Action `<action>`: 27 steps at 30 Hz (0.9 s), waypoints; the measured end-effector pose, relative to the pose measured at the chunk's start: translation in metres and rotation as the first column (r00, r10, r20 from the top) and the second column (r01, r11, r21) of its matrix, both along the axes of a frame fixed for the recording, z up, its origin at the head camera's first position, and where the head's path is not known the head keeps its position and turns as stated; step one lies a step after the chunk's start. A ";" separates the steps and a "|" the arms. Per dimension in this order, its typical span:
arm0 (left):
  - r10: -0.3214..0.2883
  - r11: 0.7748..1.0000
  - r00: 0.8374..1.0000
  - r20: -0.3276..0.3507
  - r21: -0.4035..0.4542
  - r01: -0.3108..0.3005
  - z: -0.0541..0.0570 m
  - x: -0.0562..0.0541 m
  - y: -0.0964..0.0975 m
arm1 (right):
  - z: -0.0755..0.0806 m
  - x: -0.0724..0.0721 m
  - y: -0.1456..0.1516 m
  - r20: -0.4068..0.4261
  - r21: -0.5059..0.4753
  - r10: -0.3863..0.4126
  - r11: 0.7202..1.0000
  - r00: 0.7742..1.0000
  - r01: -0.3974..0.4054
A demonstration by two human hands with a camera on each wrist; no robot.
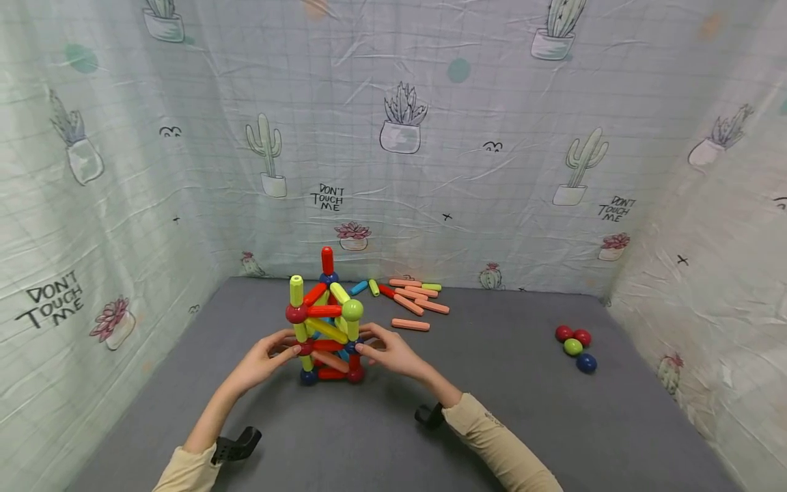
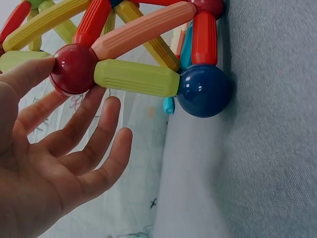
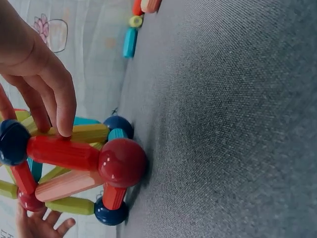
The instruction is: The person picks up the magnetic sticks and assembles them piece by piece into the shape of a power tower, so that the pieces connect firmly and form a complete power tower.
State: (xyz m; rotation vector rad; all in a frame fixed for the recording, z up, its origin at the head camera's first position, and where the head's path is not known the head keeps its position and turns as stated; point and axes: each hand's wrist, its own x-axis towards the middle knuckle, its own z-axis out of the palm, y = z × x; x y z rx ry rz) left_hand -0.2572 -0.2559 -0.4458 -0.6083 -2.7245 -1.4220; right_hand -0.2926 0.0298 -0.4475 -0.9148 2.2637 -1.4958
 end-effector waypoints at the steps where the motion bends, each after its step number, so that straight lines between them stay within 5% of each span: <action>1: -0.004 1.000 1.000 0.001 0.005 0.004 0.000 0.000 0.000 | 0.002 -0.001 0.001 0.004 0.009 0.008 1.000 1.000 -0.008; 4: -0.008 1.000 1.000 0.003 0.016 0.008 -0.001 0.000 0.001 | 0.009 -0.008 0.010 -0.032 0.048 0.009 0.999 0.999 -0.008; 6: -0.005 1.000 1.000 0.001 0.024 0.005 -0.002 0.000 0.002 | 0.003 -0.024 0.022 -0.101 0.064 -0.053 0.996 0.993 0.060; 9: 0.006 1.000 1.000 0.001 0.030 -0.006 -0.003 0.001 0.005 | -0.012 -0.059 0.046 -0.266 0.112 -0.223 0.959 0.938 0.259; 11: 0.010 0.999 1.000 0.009 0.042 -0.011 -0.004 0.003 0.006 | -0.026 -0.084 0.065 -0.370 0.150 -0.327 0.903 0.870 0.403; 13: 0.008 0.998 1.000 0.025 0.055 -0.009 -0.005 0.005 0.007 | -0.031 -0.100 0.082 -0.485 0.231 -0.379 0.814 0.788 0.534; 15: 0.005 0.998 0.999 0.036 0.069 -0.007 -0.006 0.006 0.007 | -0.033 -0.112 0.097 -0.555 0.306 -0.392 0.724 0.734 0.618; 17: 0.005 0.997 0.999 0.039 0.076 -0.008 -0.006 0.007 0.007 | -0.033 -0.120 0.106 -0.599 0.380 -0.380 0.640 0.705 0.668; 19: 0.009 0.996 0.999 0.033 0.084 -0.011 -0.006 0.008 0.007 | -0.032 -0.126 0.112 -0.598 0.436 -0.368 0.596 0.712 0.675; 24: 0.038 0.996 0.999 0.030 0.085 -0.040 -0.008 0.012 0.007 | -0.034 -0.136 0.110 -0.513 0.575 -0.309 0.569 0.801 0.588; 27: 0.054 0.995 0.998 0.029 0.087 -0.057 -0.010 0.015 0.008 | -0.038 -0.139 0.107 -0.474 0.640 -0.286 0.537 0.833 0.549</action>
